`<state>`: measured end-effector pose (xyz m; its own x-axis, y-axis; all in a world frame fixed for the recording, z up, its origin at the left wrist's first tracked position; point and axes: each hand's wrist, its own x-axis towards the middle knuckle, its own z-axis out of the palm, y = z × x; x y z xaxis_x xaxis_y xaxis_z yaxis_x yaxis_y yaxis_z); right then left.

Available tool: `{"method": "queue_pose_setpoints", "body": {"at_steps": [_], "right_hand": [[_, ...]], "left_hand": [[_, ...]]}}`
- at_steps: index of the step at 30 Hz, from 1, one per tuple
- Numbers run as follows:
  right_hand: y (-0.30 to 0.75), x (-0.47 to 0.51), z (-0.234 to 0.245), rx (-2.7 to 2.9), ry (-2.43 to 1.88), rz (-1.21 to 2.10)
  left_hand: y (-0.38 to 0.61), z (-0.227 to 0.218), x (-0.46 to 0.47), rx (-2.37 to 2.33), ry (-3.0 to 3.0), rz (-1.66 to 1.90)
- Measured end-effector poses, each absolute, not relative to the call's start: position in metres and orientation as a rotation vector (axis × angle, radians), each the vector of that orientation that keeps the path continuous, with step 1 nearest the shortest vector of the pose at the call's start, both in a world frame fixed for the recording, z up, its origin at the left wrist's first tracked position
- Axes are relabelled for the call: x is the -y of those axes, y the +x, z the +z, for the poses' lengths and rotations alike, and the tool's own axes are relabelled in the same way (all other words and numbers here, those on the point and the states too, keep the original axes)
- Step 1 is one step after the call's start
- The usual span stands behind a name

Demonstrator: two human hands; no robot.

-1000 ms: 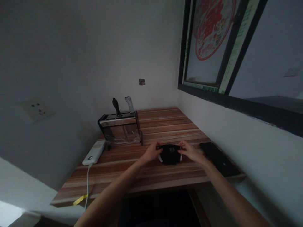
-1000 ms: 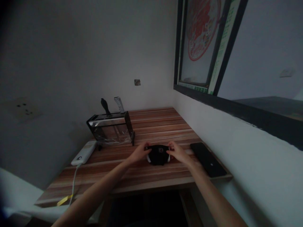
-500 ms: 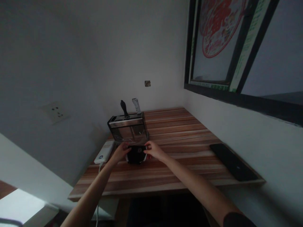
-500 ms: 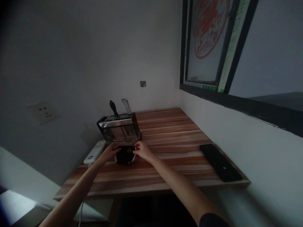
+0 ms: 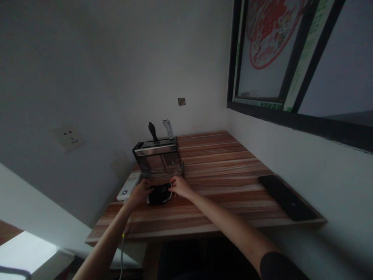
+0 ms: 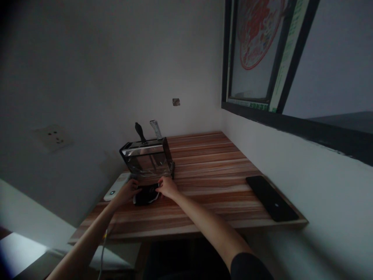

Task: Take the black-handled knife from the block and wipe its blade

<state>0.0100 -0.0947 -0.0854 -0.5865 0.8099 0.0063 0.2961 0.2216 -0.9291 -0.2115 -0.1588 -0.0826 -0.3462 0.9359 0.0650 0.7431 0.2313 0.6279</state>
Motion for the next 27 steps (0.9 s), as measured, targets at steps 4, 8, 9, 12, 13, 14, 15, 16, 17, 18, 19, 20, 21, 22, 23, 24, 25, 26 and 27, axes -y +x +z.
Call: {"method": "queue_pose_setpoints", "body": {"at_steps": [4, 8, 9, 12, 13, 14, 15, 16, 17, 18, 19, 20, 21, 22, 23, 24, 25, 26, 27], "right_hand": [[0.01, 0.1, -0.081, 2.043, -1.039, 1.221], [0.017, 0.101, -0.079, 2.073, -1.014, 1.158], [0.022, 0.1, -0.079, 2.072, -1.002, 1.156], [0.039, 0.094, -0.08, 2.034, -0.973, 1.155], [0.047, 0.09, -0.08, 2.012, -0.964, 1.155], [0.055, 0.086, -0.08, 1.989, -0.955, 1.155], [0.063, 0.082, -0.08, 1.964, -0.947, 1.154], [0.072, 0.078, -0.081, 1.938, -0.941, 1.151], [0.08, 0.074, -0.081, 1.911, -0.939, 1.143], [0.088, 0.07, -0.082, 1.883, -0.941, 1.129], [0.096, 0.067, -0.083, 1.853, -0.946, 1.111], [0.103, 0.063, -0.085, 1.823, -0.955, 1.089], [0.109, 0.061, -0.088, 1.796, -0.966, 1.065], [0.114, 0.059, -0.09, 1.773, -0.977, 1.038], [0.119, 0.057, -0.093, 1.755, -0.988, 1.01], [0.122, 0.056, -0.096, 1.743, -0.996, 0.98], [0.124, 0.055, -0.099, 1.736, -1.003, 0.949], [0.125, 0.054, -0.101, 1.736, -1.007, 0.919], [0.126, 0.053, -0.103, 1.74, -1.009, 0.891]], "left_hand": [[-0.208, -0.076, 0.161, -2.269, 1.628, 0.749], [-0.203, -0.061, 0.166, -2.313, 1.687, 0.707], [-0.201, -0.056, 0.168, -2.327, 1.702, 0.719], [-0.185, -0.04, 0.17, -2.32, 1.765, 0.797], [-0.176, -0.035, 0.17, -2.281, 1.795, 0.824], [-0.164, -0.032, 0.167, -2.219, 1.829, 0.843], [-0.15, -0.03, 0.164, -2.136, 1.866, 0.856], [-0.134, -0.031, 0.159, -2.041, 1.899, 0.86], [-0.116, -0.033, 0.152, -1.95, 1.92, 0.857], [-0.097, -0.037, 0.145, -1.863, 1.932, 0.842], [-0.077, -0.043, 0.137, -1.782, 1.933, 0.819], [-0.058, -0.05, 0.129, -1.711, 1.927, 0.796], [-0.04, -0.058, 0.121, -1.654, 1.917, 0.778], [-0.024, -0.066, 0.114, -1.606, 1.905, 0.765], [-0.011, -0.074, 0.108, -1.565, 1.895, 0.754], [0.0, -0.081, 0.103, -1.529, 1.886, 0.745], [0.007, -0.087, 0.1, -1.503, 1.88, 0.742], [0.011, -0.092, 0.098, -1.482, 1.881, 0.747], [0.012, -0.095, 0.097, -1.463, 1.887, 0.754]]}}
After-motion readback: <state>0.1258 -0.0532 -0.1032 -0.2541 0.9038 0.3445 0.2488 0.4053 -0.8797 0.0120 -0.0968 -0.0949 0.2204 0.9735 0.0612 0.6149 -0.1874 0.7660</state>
